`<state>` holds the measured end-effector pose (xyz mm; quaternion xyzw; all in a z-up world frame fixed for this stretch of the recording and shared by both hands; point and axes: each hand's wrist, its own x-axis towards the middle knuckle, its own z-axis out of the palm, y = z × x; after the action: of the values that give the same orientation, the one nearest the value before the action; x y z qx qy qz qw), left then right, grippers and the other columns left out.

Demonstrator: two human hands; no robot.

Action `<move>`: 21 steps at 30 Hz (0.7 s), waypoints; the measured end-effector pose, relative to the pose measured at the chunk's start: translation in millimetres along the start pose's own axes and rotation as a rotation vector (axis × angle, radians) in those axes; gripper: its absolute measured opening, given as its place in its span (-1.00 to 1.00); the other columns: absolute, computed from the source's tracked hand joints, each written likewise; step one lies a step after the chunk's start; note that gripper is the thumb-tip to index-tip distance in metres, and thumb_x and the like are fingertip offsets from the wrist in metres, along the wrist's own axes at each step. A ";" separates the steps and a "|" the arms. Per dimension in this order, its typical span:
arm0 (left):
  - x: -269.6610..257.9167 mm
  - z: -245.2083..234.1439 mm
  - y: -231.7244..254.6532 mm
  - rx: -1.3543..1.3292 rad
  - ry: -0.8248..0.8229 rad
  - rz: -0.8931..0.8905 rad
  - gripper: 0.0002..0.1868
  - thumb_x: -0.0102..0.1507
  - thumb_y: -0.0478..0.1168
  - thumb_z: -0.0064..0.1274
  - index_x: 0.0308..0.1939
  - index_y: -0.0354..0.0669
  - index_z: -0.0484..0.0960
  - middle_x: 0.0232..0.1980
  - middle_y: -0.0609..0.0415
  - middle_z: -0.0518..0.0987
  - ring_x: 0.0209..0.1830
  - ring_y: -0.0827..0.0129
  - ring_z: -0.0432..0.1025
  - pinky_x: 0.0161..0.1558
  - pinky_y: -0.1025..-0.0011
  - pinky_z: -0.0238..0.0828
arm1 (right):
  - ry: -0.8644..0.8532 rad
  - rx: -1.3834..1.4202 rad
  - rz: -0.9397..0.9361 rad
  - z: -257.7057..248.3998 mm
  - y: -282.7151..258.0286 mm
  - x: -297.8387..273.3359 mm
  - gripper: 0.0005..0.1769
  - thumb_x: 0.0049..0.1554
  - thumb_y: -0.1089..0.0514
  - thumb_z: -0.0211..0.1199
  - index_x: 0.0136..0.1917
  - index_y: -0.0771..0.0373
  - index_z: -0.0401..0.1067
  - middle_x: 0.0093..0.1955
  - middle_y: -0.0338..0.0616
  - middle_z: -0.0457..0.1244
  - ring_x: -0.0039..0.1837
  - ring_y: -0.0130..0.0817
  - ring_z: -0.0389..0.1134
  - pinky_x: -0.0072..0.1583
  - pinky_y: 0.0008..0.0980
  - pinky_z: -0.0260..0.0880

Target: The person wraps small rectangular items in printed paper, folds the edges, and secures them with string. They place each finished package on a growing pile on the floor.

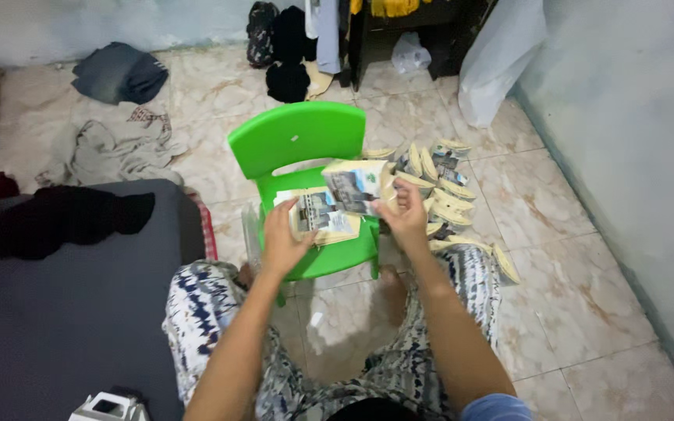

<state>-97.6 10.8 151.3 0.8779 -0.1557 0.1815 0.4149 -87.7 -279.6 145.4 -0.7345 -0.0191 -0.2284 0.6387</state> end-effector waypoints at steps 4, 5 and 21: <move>1.7 19.7 16.2 0.166 0.023 0.114 0.45 -0.16 0.26 0.47 0.53 -0.32 -0.07 0.57 -0.32 0.04 0.60 -0.15 -0.07 0.51 -0.29 -0.38 | -0.079 -0.271 -0.097 51.6 -44.5 -16.0 -0.32 -0.06 0.05 0.59 0.23 0.38 0.43 0.08 -0.04 0.37 0.04 -0.28 0.38 0.11 -0.30 0.41; 3.3 19.6 17.1 0.198 0.035 0.146 0.51 -0.19 0.29 0.47 0.55 -0.32 -0.12 0.60 -0.32 -0.03 0.64 -0.14 -0.13 0.51 -0.31 -0.45 | -0.113 -0.298 -0.082 64.2 -56.6 -16.0 -0.34 -0.08 0.03 0.60 0.19 0.37 0.45 0.05 -0.03 0.37 0.03 -0.25 0.40 0.09 -0.29 0.42; 20.0 22.8 4.4 0.115 0.091 0.102 0.63 -0.29 0.35 0.49 0.56 -0.31 -0.20 0.56 -0.38 0.00 0.60 -0.33 -0.13 0.48 -0.43 -0.45 | -0.259 -0.392 -0.183 93.4 -44.5 -16.7 -0.65 0.38 0.05 0.03 0.16 0.31 0.53 0.06 0.12 0.40 0.10 0.02 0.44 0.13 -0.16 0.42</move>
<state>-77.4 -12.3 149.8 0.8821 -0.1703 0.2509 0.3606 -87.8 -178.5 173.3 -0.8628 -0.1226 -0.1886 0.4528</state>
